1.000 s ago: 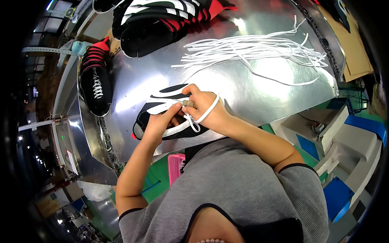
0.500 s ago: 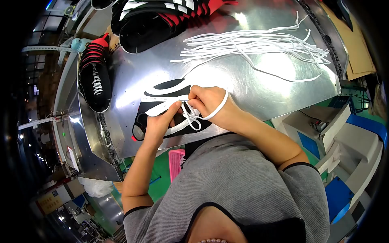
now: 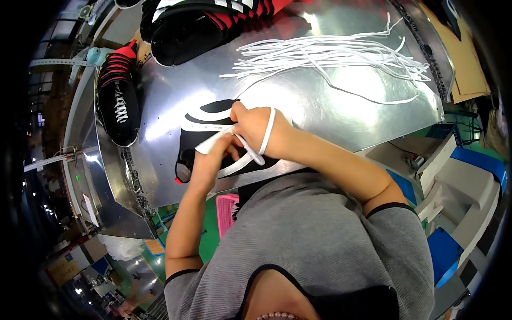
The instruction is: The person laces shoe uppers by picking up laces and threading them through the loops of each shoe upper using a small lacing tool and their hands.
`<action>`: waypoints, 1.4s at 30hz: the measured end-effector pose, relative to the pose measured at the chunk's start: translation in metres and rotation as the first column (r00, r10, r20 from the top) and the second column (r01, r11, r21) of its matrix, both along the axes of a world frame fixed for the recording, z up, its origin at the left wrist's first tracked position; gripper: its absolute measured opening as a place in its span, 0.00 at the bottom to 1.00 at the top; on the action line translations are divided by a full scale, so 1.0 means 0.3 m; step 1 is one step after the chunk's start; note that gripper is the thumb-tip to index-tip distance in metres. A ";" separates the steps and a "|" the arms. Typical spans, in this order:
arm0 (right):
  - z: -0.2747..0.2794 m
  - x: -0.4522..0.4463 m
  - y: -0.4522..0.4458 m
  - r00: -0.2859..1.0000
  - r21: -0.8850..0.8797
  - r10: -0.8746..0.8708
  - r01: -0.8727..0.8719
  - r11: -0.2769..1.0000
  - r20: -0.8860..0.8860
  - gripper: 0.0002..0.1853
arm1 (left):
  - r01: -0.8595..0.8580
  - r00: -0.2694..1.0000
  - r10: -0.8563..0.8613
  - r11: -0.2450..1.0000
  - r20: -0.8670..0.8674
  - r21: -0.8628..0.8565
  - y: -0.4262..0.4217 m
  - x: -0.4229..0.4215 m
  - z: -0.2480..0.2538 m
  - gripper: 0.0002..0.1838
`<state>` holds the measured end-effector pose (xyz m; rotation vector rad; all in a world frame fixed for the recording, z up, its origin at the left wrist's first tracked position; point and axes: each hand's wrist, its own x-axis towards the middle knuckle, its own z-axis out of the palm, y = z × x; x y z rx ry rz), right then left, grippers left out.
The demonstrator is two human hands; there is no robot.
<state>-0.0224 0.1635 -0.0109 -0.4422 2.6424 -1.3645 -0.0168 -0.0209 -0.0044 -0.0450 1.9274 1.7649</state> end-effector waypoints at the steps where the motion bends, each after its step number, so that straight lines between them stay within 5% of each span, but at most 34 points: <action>1: 0.003 -0.012 0.024 0.999 -0.005 0.021 -0.021 1.000 -0.036 0.13 | 0.047 0.995 -0.044 0.998 0.088 -0.041 -0.013 -0.026 0.033 0.16; 4: 0.016 -0.004 0.102 0.996 -0.036 -0.073 0.074 0.997 0.053 0.12 | 0.135 0.978 -0.117 0.986 0.172 -0.100 -0.043 -0.061 0.025 0.13; 6: 0.020 0.004 0.087 0.972 -0.357 -0.206 0.233 0.905 0.111 0.13 | 0.075 0.978 -0.055 0.993 0.199 -0.096 -0.070 -0.060 -0.040 0.13; 7: 0.002 -0.002 0.072 0.939 -0.329 -0.173 0.270 0.905 0.296 0.15 | 0.016 0.984 -0.003 0.997 0.180 -0.072 -0.085 -0.042 -0.072 0.16; 8: -0.208 -0.019 0.049 0.833 -0.088 -0.095 0.056 0.995 -0.545 0.14 | 0.031 0.994 -0.017 0.992 0.111 -0.121 -0.072 -0.024 -0.030 0.21; 9: -0.172 -0.003 -0.003 0.979 -0.186 -0.167 0.145 0.972 -0.113 0.18 | 0.013 0.994 -0.008 0.999 0.113 -0.036 -0.072 -0.030 -0.034 0.21; 11: -0.084 -0.023 0.003 0.988 -0.281 -0.152 0.147 0.948 0.003 0.15 | -0.109 0.972 0.096 0.993 0.213 0.047 -0.044 -0.063 -0.001 0.24; 12: -0.088 -0.031 0.000 0.986 -0.360 -0.162 0.160 0.919 0.024 0.13 | -0.196 0.959 0.184 0.980 0.217 0.032 -0.030 -0.078 -0.003 0.17; 14: -0.060 -0.027 0.011 0.983 -0.246 -0.159 0.133 0.960 -0.087 0.13 | -0.130 0.958 0.150 0.987 0.246 -0.096 -0.045 -0.123 -0.046 0.22; 18: -0.083 -0.011 -0.005 0.940 -0.161 -0.265 0.234 0.959 -0.213 0.13 | -0.076 0.949 0.060 0.996 0.311 0.040 -0.006 -0.099 0.052 0.12; 21: -0.128 -0.017 -0.025 0.901 -0.132 -0.337 0.312 0.941 -0.275 0.11 | -0.004 0.949 -0.069 0.973 0.307 0.232 -0.045 -0.069 0.099 0.07; 23: -0.140 -0.022 -0.035 0.863 -0.149 -0.374 0.343 0.928 -0.340 0.11 | 0.006 0.886 -0.368 0.621 0.284 0.783 -0.236 -0.060 0.049 0.19; 25: -0.151 -0.029 -0.040 0.844 -0.201 -0.418 0.370 0.907 -0.335 0.11 | -0.213 0.977 0.150 0.670 0.152 0.711 -0.352 0.006 0.243 0.23; 27: -0.149 -0.033 -0.046 0.835 -0.230 -0.446 0.387 0.893 -0.324 0.10 | -0.187 0.934 0.358 0.512 -0.011 0.838 -0.542 0.001 0.332 0.24; 30: -0.122 -0.023 -0.046 0.838 -0.188 -0.436 0.394 0.899 -0.329 0.10 | -0.335 0.835 0.547 0.596 -0.063 0.730 -0.515 0.062 0.312 0.22; 32: -0.117 -0.026 -0.039 0.846 -0.197 -0.406 0.357 0.913 -0.346 0.09 | -0.081 0.926 0.142 0.980 -0.349 0.183 -0.331 0.076 0.283 0.19; 33: -0.097 -0.028 -0.033 0.872 -0.188 -0.398 0.356 0.915 -0.285 0.09 | 0.065 0.921 -0.118 0.986 -0.371 -0.151 -0.232 0.063 0.258 0.17; 34: -0.078 -0.024 -0.026 0.899 -0.184 -0.384 0.349 0.919 -0.212 0.09 | 0.126 0.721 -0.478 0.803 -0.503 -0.582 -0.162 0.050 0.229 0.17; 35: -0.089 -0.027 -0.009 0.908 -0.227 -0.362 0.315 0.922 -0.212 0.09 | -0.041 0.572 -0.348 0.893 -0.743 -0.449 -0.093 0.051 0.137 0.06; 36: -0.119 -0.041 0.000 0.925 -0.285 -0.328 0.267 0.921 -0.192 0.10 | -0.119 0.491 -0.381 0.861 -0.783 -0.494 -0.028 0.066 0.146 0.07; 37: -0.158 -0.051 0.027 0.885 -0.259 -0.272 0.181 0.949 -0.379 0.13 | -0.137 0.485 -0.429 0.823 -0.762 -0.551 -0.012 0.076 0.134 0.06; 38: -0.136 -0.053 0.070 0.757 0.076 -0.111 0.208 0.975 -0.644 0.12 | -0.164 0.472 -0.428 0.817 -0.771 -0.553 -0.004 0.075 0.109 0.06; 39: -0.127 -0.025 0.072 0.836 -0.206 -0.291 0.217 0.954 -0.465 0.15 | -0.176 0.544 -0.372 0.826 -0.752 -0.536 0.000 0.085 0.091 0.06; 40: -0.021 0.018 0.082 0.915 -0.337 -0.395 0.347 0.875 -0.086 0.14 | -0.189 0.550 -0.338 0.840 -0.764 -0.508 -0.004 0.087 0.068 0.06; 42: 0.017 0.054 0.103 0.911 -0.489 -0.387 0.274 0.828 -0.145 0.12 | -0.171 0.622 -0.293 0.854 -0.727 -0.491 -0.001 0.088 0.057 0.06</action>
